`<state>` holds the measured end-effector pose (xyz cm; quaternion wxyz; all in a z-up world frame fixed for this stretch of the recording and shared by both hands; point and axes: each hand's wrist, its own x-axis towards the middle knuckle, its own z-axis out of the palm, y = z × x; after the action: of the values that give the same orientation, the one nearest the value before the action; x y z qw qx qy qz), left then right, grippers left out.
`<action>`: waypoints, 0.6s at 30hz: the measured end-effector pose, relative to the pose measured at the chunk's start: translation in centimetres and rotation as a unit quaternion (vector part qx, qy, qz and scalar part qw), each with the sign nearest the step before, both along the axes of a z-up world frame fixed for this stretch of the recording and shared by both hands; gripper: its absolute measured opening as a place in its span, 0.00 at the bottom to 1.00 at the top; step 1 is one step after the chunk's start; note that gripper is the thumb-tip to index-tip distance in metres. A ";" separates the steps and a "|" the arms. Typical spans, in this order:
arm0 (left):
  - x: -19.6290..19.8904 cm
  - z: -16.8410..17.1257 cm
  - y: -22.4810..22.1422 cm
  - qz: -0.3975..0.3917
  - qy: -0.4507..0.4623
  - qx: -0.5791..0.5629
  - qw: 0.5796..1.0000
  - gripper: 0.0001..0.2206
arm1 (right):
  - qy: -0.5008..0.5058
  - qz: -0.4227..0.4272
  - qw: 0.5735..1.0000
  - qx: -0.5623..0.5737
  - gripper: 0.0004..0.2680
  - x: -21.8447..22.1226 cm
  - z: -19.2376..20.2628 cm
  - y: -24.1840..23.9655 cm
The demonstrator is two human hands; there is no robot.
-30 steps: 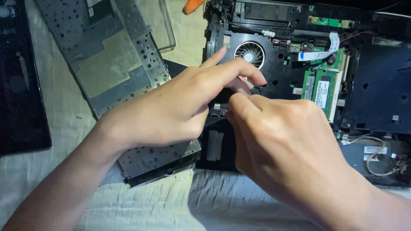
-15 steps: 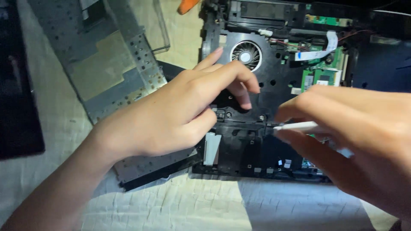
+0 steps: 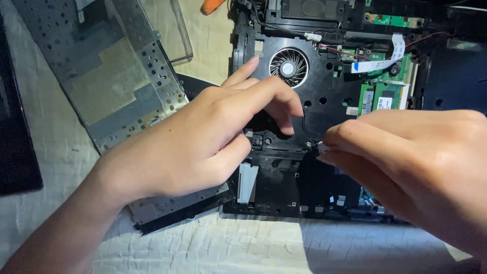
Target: Disassembling a laptop to access internal components and securing thin internal cables using a small plastic tool.
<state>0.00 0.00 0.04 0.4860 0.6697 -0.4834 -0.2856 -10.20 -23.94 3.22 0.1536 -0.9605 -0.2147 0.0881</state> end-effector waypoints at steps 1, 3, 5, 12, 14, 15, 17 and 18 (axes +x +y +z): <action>0.0 0.0 0.0 -0.001 0.001 0.002 1.000 0.22 | -0.001 0.007 1.000 -0.011 0.05 0.0 0.0 -0.1; 0.0 0.0 0.0 0.000 -0.001 0.001 1.000 0.22 | -0.003 0.004 1.000 -0.008 0.05 0.0 0.0 0.0; 0.0 0.0 0.0 0.001 -0.003 0.001 1.000 0.22 | -0.004 0.002 1.000 -0.003 0.05 -0.1 -0.1 0.2; -0.2 0.1 -0.1 0.004 -0.018 0.001 1.000 0.20 | -0.018 0.000 1.000 0.015 0.04 -0.2 -0.1 0.5; -0.4 0.0 -0.2 0.009 -0.025 0.002 1.000 0.19 | -0.021 0.011 1.000 0.012 0.03 -0.2 0.0 0.5; -0.5 0.0 -0.2 0.014 -0.032 0.009 0.999 0.19 | -0.020 0.012 1.000 0.014 0.03 -0.2 -0.1 0.5; -0.8 -0.3 -0.3 0.019 -0.039 0.017 0.999 0.18 | -0.019 0.013 1.000 0.017 0.04 -0.2 -0.3 0.6; -1.0 -0.5 -0.4 0.029 -0.072 -0.002 0.997 0.18 | -0.017 0.012 1.000 0.021 0.04 -0.2 -0.3 0.6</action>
<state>-0.95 -0.42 -0.50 0.4596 0.7014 -0.4977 -0.2217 -10.41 -23.33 2.87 0.1687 -0.9558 -0.2309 0.0692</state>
